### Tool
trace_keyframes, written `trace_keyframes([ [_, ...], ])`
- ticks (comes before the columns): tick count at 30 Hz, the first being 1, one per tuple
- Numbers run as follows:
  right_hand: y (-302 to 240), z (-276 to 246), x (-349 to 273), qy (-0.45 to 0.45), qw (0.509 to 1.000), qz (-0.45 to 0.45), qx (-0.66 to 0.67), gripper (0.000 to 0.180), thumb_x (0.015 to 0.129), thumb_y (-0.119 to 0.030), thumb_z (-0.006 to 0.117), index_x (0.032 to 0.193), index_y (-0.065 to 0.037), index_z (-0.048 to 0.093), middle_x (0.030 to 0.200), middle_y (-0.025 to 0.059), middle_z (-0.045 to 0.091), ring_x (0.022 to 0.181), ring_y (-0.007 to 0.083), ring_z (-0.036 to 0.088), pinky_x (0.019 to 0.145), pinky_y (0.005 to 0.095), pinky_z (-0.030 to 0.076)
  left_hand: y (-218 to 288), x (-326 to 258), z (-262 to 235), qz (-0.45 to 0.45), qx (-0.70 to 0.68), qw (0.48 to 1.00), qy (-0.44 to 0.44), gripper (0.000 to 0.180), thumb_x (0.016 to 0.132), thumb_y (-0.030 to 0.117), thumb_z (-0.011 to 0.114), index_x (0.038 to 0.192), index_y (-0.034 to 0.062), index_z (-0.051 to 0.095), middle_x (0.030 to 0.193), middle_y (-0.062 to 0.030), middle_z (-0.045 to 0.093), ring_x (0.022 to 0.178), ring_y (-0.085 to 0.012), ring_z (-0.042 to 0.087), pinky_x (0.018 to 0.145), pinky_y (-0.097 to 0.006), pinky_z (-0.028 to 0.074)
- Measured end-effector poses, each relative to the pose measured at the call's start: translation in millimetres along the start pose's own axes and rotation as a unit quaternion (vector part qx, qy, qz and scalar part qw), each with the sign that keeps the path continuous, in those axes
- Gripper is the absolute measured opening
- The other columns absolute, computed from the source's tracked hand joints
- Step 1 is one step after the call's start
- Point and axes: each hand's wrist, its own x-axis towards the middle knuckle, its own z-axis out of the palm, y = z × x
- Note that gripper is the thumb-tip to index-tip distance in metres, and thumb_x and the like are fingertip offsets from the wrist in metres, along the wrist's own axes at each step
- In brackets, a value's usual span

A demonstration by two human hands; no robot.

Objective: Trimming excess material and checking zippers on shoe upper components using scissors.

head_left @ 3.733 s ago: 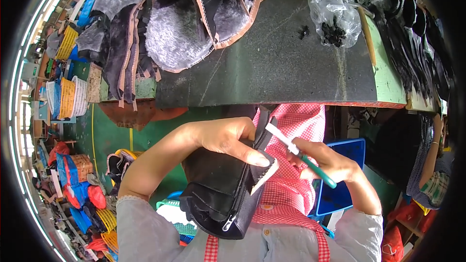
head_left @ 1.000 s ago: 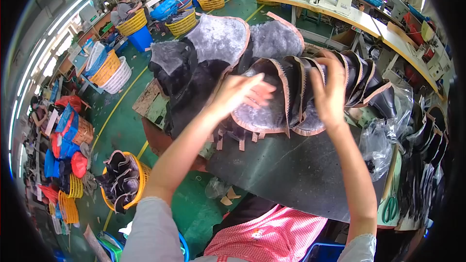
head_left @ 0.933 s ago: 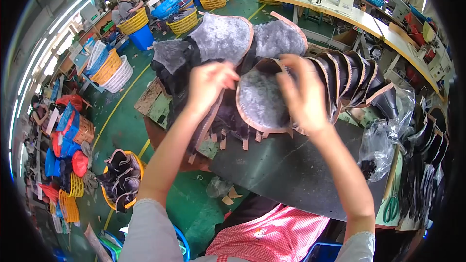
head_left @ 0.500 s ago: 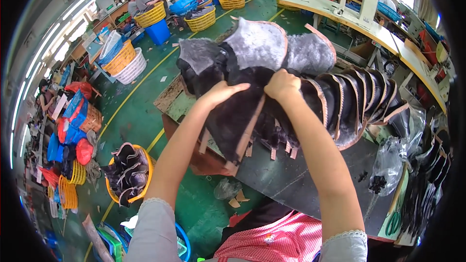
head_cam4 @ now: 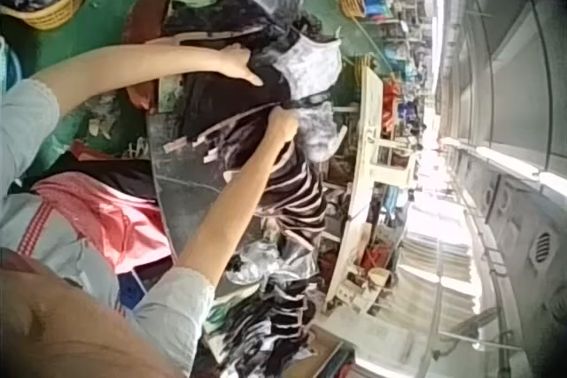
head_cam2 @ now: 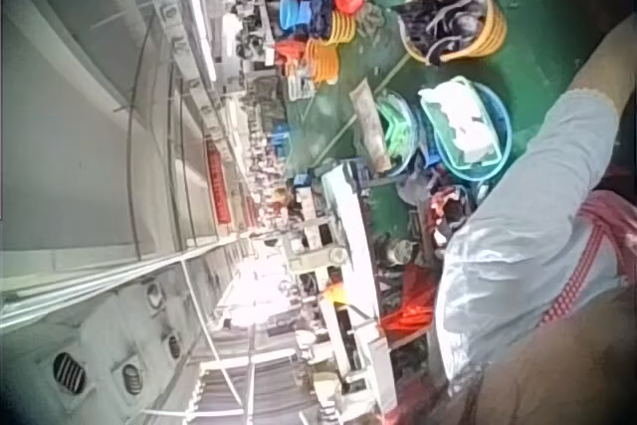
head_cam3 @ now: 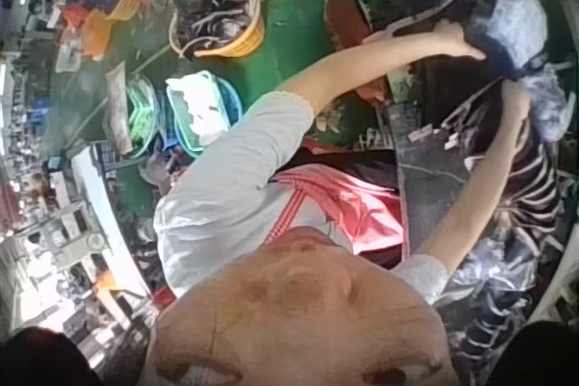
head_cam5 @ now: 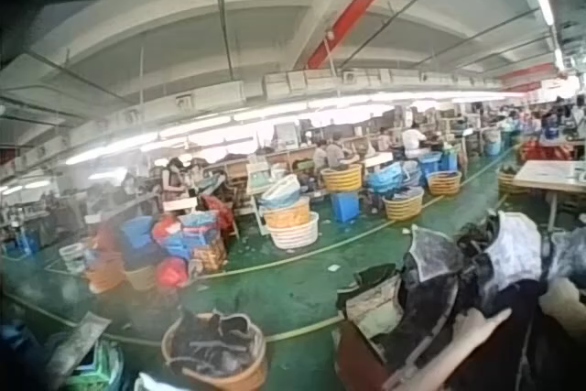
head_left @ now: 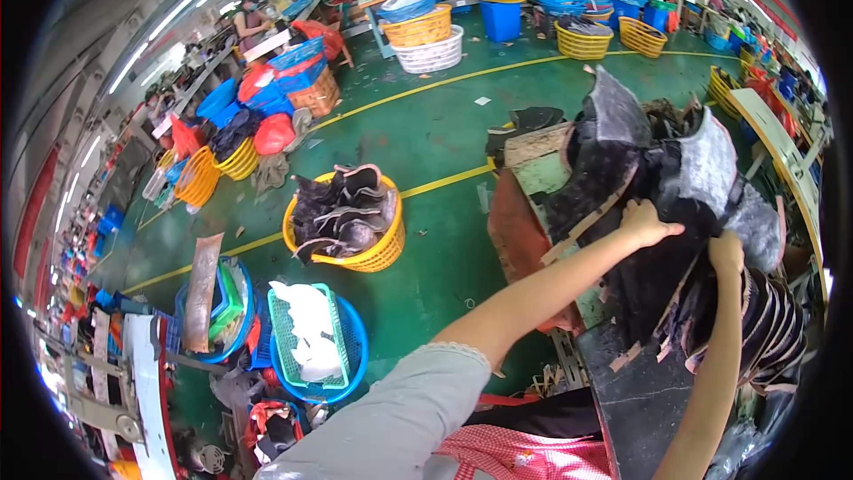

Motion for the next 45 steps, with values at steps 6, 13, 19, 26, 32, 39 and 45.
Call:
trace_keyframes([
  [6, 125, 12, 7, 0.229, 0.942, -0.122, 0.211, 0.038, 0.098, -0.02, 0.056, 0.124, 0.008, 0.058, 0.117, 0.029, 0.063, 0.108, 0.0375, 0.062, 0.096, 0.0389, 0.045, 20, 2, -2, -0.024, -0.051, 0.998, 0.014, 0.091, 0.068, 0.054, 0.084, 0.124, -0.0111, 0.053, 0.135, -0.0345, 0.048, 0.127, -0.0453, 0.049, 0.106, -0.045, 0.043],
  [13, 2, -15, -74, 0.114, 0.953, -0.262, 0.102, 0.014, 0.087, -0.007, 0.054, 0.092, 0.006, 0.051, 0.098, 0.0273, 0.054, 0.092, 0.0461, 0.05, 0.085, 0.0491, 0.041, 49, -14, 35, -0.105, -0.024, 0.994, -0.007, 0.095, 0.071, 0.048, 0.083, 0.137, -0.0033, 0.037, 0.143, -0.0278, 0.039, 0.133, -0.0437, 0.04, 0.105, -0.05, 0.043],
  [19, 3, 41, 3, 0.064, 0.906, -0.069, 0.413, 0.083, 0.09, -0.057, 0.064, 0.137, 0.009, 0.045, 0.138, 0.0208, 0.052, 0.129, 0.0262, 0.047, 0.109, 0.0355, 0.034, 15, 4, 21, -0.098, -0.118, 0.988, -0.008, 0.116, 0.078, 0.057, 0.072, 0.152, -0.0078, 0.009, 0.157, -0.0314, 0.019, 0.144, -0.0452, 0.024, 0.119, -0.046, 0.024],
  [26, 25, 37, 20, -0.177, 0.879, 0.054, 0.439, 0.123, 0.072, -0.082, 0.061, 0.152, 0.005, 0.026, 0.151, 0.0175, 0.04, 0.135, 0.0301, 0.042, 0.113, 0.039, 0.031, -10, 5, -14, -0.025, 0.003, 0.994, -0.108, 0.12, 0.08, 0.076, 0.055, 0.149, -0.016, 0.017, 0.16, -0.0299, 0.012, 0.15, -0.0416, 0.01, 0.123, -0.043, 0.012],
  [32, 39, 38, 29, -0.292, 0.74, -0.003, 0.606, 0.086, 0.092, -0.064, 0.054, 0.15, -0.002, 0.039, 0.149, 0.0035, 0.045, 0.133, 0.019, 0.044, 0.112, 0.0316, 0.032, -20, 1, 23, 0.095, -0.106, 0.987, -0.072, 0.116, 0.075, 0.072, 0.064, 0.147, -0.0116, 0.028, 0.155, -0.0325, 0.025, 0.147, -0.0457, 0.017, 0.122, -0.047, 0.013],
  [39, 59, 34, 2, -0.072, 0.676, -0.053, 0.732, 0.079, 0.098, -0.053, 0.055, 0.151, 0.001, 0.034, 0.154, 0.0032, 0.037, 0.142, 0.0168, 0.031, 0.119, 0.0298, 0.018, 26, -15, 54, 0.14, -0.131, 0.981, 0.038, 0.105, 0.069, 0.047, 0.082, 0.137, -0.0168, 0.033, 0.134, -0.036, 0.046, 0.128, -0.0486, 0.044, 0.109, -0.047, 0.037],
  [45, 44, 37, -19, -0.167, 0.62, 0.057, 0.765, 0.054, 0.091, -0.048, 0.069, 0.13, -0.012, 0.059, 0.113, 0.0005, 0.066, 0.099, 0.0135, 0.061, 0.087, 0.028, 0.049, 15, 15, 3, -0.068, -0.4, 0.895, -0.186, 0.09, 0.071, 0.052, 0.083, 0.128, -0.0114, 0.056, 0.123, -0.0185, 0.064, 0.111, -0.026, 0.063, 0.092, -0.036, 0.051],
])
